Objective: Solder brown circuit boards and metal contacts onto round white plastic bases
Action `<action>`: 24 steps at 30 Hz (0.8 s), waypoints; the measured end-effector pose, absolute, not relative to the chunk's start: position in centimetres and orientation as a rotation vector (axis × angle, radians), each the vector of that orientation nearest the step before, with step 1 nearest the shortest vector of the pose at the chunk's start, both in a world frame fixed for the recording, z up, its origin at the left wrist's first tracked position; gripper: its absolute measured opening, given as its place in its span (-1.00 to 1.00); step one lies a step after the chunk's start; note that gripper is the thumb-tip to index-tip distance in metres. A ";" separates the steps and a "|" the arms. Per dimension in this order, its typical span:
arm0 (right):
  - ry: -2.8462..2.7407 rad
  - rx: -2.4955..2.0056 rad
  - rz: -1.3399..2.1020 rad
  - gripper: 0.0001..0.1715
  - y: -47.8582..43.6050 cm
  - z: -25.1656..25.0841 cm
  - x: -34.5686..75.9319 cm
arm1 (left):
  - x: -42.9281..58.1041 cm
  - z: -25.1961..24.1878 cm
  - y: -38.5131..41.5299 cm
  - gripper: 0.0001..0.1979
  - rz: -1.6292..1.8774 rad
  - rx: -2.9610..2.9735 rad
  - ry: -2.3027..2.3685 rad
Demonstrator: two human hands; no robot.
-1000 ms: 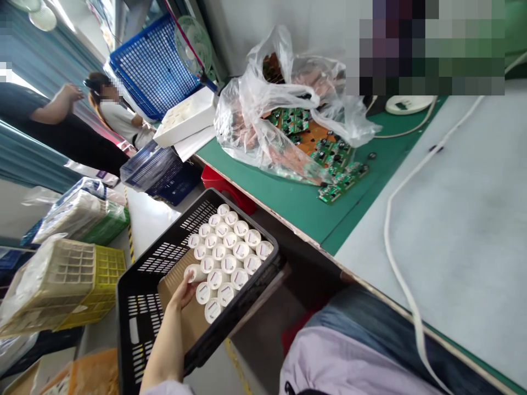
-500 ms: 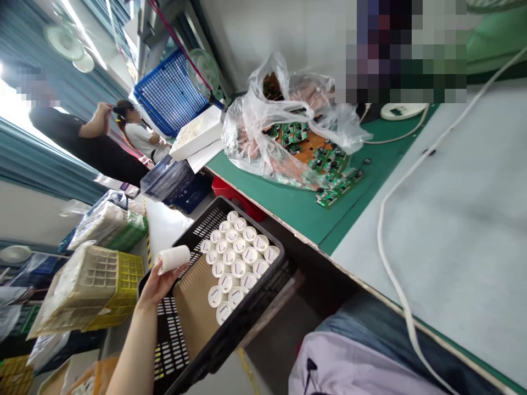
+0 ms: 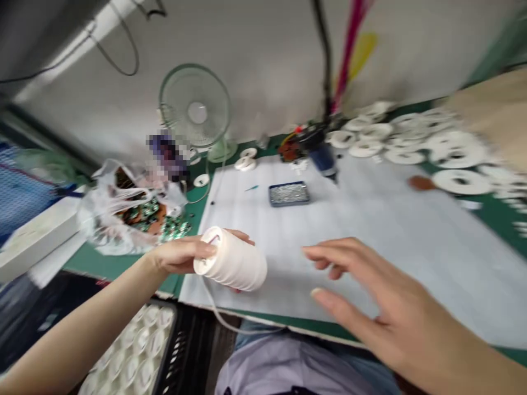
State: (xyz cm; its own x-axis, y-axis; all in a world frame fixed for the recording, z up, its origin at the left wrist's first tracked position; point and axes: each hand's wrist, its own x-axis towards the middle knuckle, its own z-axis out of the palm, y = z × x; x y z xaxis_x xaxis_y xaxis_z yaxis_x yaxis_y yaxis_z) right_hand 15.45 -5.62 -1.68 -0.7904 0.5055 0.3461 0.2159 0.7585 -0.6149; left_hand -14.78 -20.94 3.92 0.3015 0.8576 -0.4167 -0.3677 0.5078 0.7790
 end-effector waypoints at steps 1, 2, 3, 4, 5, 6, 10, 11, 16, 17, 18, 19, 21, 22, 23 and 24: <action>-2.495 -0.493 0.688 -0.52 -5.4 -0.9 15.7 | -13.8 3.5 -18.0 -0.35 0.770 0.644 0.903; -2.549 -0.453 0.616 -0.50 -5.3 -0.2 15.9 | -12.9 3.2 -15.6 -0.35 0.672 0.673 0.886; -2.596 -0.429 0.561 -0.47 -5.1 0.4 15.9 | -12.1 3.0 -13.7 -0.36 0.590 0.714 0.881; -2.623 -0.423 0.525 -0.43 -4.9 0.9 15.9 | -11.4 2.8 -12.2 -0.36 0.523 0.763 0.891; -2.647 -0.424 0.501 -0.40 -4.7 1.2 15.8 | -10.8 2.8 -11.0 -0.37 0.464 0.819 0.917; -2.658 -0.425 0.483 -0.35 -4.5 1.5 15.7 | -10.4 2.8 -10.3 -0.38 0.414 0.885 0.952; -2.706 -0.345 0.356 -0.10 -3.6 1.6 14.7 | -9.3 3.2 -8.9 -0.48 0.286 1.130 1.063; -2.729 -0.311 0.303 -0.04 -3.4 1.5 14.3 | -9.2 3.2 -8.8 -0.50 0.261 1.163 1.078; -2.846 -0.132 0.334 0.00 -2.2 2.3 12.2 | -9.2 3.1 -8.1 -0.48 0.173 1.211 1.118; -2.875 -0.109 0.397 -0.05 -1.9 2.6 12.0 | -9.4 3.2 -8.1 -0.46 0.176 1.219 1.104; -2.905 -0.092 0.453 -0.09 -1.7 2.9 11.8 | -9.6 3.4 -8.1 -0.44 0.190 1.226 1.081; -2.928 -0.086 0.493 -0.12 -1.4 3.1 11.8 | -10.0 3.6 -8.3 -0.42 0.216 1.234 1.062; -2.928 -0.077 0.490 -0.16 -1.1 3.2 11.9 | -10.7 4.0 -9.4 -0.37 0.292 1.266 1.097; -2.910 -0.074 0.462 -0.18 -1.0 3.2 12.0 | -10.9 4.1 -10.3 -0.32 0.346 1.298 1.167; -2.891 -0.074 0.430 -0.21 -1.0 3.1 12.2 | -11.1 4.1 -11.4 -0.26 0.411 1.342 1.262; -2.875 -0.075 0.406 -0.23 -0.9 2.9 12.3 | -11.0 3.9 -12.6 -0.18 0.488 1.396 1.360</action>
